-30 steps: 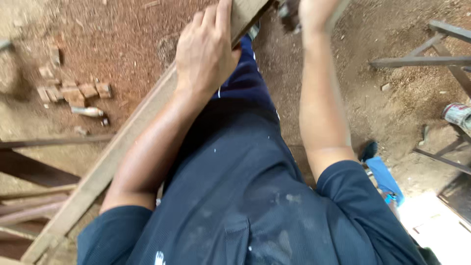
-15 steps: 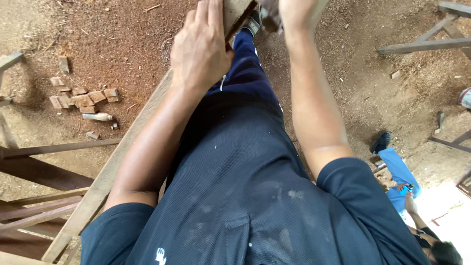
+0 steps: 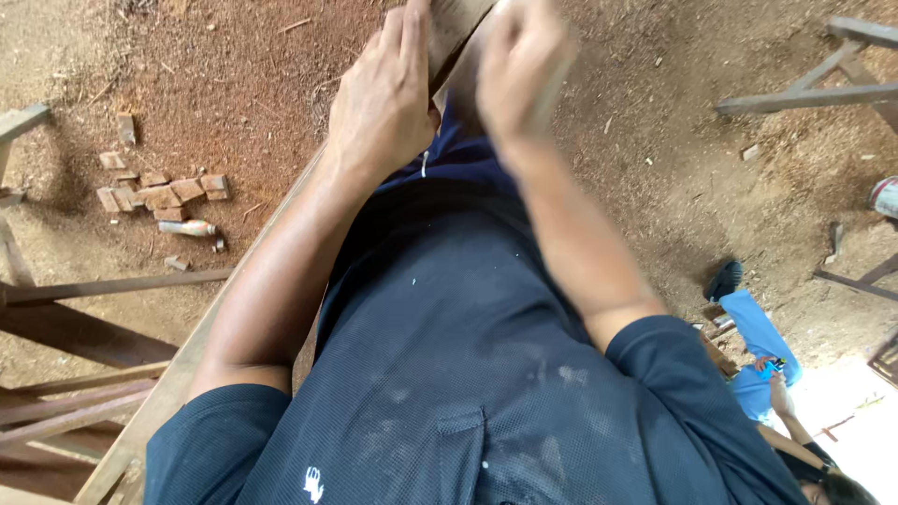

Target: The person sands a long wooden beam by hand using sandpaper, rubbing the surface and edges repeatedly.

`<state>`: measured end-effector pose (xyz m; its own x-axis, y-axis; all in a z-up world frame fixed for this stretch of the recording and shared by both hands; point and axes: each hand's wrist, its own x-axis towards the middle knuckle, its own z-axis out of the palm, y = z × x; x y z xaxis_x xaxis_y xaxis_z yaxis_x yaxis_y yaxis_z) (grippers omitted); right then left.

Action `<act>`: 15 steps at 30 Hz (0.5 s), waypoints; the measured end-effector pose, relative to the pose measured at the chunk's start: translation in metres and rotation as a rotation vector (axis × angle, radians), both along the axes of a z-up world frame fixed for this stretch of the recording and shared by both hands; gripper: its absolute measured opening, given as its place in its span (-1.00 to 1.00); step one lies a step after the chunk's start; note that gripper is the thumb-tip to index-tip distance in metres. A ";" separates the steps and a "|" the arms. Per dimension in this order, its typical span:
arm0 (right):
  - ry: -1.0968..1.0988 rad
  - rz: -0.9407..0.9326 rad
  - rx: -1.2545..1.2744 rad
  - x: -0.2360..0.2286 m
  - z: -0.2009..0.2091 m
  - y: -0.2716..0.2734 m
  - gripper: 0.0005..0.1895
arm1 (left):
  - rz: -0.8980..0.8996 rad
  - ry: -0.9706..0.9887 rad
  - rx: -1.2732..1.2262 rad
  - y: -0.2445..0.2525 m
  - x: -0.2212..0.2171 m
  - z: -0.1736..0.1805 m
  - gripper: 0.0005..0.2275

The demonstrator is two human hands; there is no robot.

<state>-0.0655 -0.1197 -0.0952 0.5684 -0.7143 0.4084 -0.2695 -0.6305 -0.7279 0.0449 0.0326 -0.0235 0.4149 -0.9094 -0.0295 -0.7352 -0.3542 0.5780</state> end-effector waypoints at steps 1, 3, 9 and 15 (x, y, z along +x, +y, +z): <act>0.008 0.032 0.066 -0.004 0.005 0.013 -0.68 | 0.000 0.013 -0.001 0.001 -0.001 0.000 -0.17; 0.036 0.040 0.147 -0.006 0.009 0.026 -0.66 | 0.000 0.039 -0.001 0.004 0.000 -0.001 -0.13; 0.034 0.014 -0.003 0.001 0.012 -0.004 -0.72 | -0.080 0.053 -0.053 0.009 0.009 -0.008 -0.10; 0.008 0.079 0.200 -0.002 0.030 0.042 -0.72 | -0.083 0.047 -0.046 0.009 0.009 -0.009 0.00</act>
<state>-0.0674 -0.0781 -0.0649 0.6284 -0.7339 0.2579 -0.2315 -0.4929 -0.8387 0.0534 0.0416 -0.0321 0.3372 -0.9414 -0.0043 -0.7328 -0.2654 0.6265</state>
